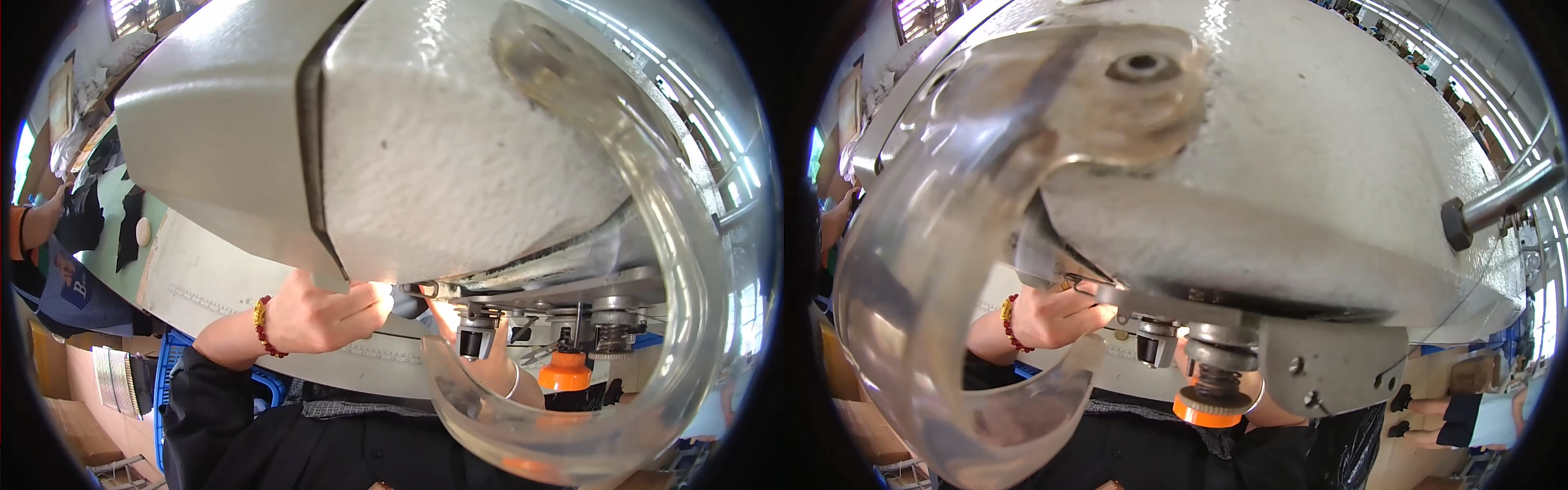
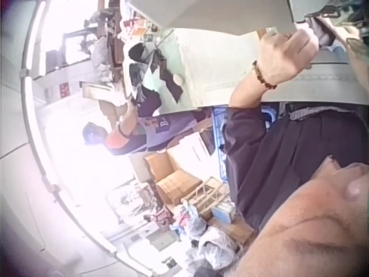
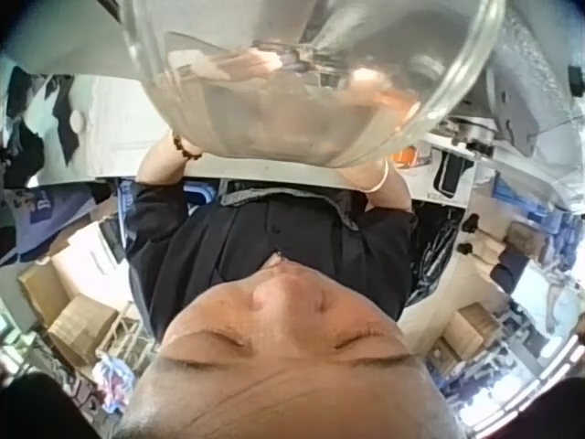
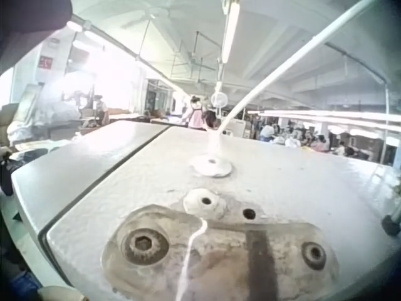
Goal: Sewing and stitching parts of a shoe using an industrial sewing machine in a factory environment.
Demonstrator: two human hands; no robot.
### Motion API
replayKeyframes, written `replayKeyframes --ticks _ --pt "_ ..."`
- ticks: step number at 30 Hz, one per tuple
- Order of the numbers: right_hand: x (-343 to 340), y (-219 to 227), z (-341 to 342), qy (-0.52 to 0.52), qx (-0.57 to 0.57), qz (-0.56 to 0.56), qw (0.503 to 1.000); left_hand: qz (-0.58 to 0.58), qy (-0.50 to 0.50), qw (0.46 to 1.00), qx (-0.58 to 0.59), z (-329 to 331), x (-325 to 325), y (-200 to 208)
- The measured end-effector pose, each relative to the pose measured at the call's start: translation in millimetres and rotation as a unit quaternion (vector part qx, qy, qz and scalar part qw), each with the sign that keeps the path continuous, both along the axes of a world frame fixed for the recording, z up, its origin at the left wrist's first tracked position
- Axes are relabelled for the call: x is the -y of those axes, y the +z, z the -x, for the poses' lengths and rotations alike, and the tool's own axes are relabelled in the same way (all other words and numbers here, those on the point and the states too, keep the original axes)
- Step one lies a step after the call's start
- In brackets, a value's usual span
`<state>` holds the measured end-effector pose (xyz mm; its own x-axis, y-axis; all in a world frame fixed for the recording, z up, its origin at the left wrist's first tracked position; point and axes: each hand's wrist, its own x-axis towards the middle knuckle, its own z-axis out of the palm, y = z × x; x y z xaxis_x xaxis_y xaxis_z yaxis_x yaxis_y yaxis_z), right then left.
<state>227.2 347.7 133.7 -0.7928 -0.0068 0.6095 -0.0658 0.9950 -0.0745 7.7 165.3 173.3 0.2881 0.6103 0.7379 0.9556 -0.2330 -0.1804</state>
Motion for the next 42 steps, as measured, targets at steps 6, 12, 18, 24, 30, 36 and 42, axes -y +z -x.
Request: replayKeyframes --ticks 6,12,18,24,30,36,42 --pt "0 -2 -3 0.002 -0.003 -0.006 1.000 -0.004 0.025 1.000 -0.015 0 -2 -9" --pt "-4 -1 -5 0.004 -0.003 -0.011 1.000 -0.016 0.023 0.999 -0.034 5 -5 -18" --pt "-7 -1 -8 0.003 -0.002 -0.016 1.000 0.040 -0.030 0.993 0.107 6 -6 -20" --pt "-8 -1 -13 0.001 -0.002 -0.020 1.000 0.050 -0.013 0.987 0.152 3 -10 -25" --pt "-9 0 -12 0.002 -0.003 -0.029 1.000 0.027 0.035 0.995 0.088 -2 -4 -16" --pt "-11 0 -12 0.003 -0.002 -0.032 0.999 -0.022 0.040 0.996 0.079 -2 -9 -14" --pt "-11 2 -9 0.002 -0.004 -0.038 0.999 -0.049 0.048 0.996 0.065 1 -14 -32"
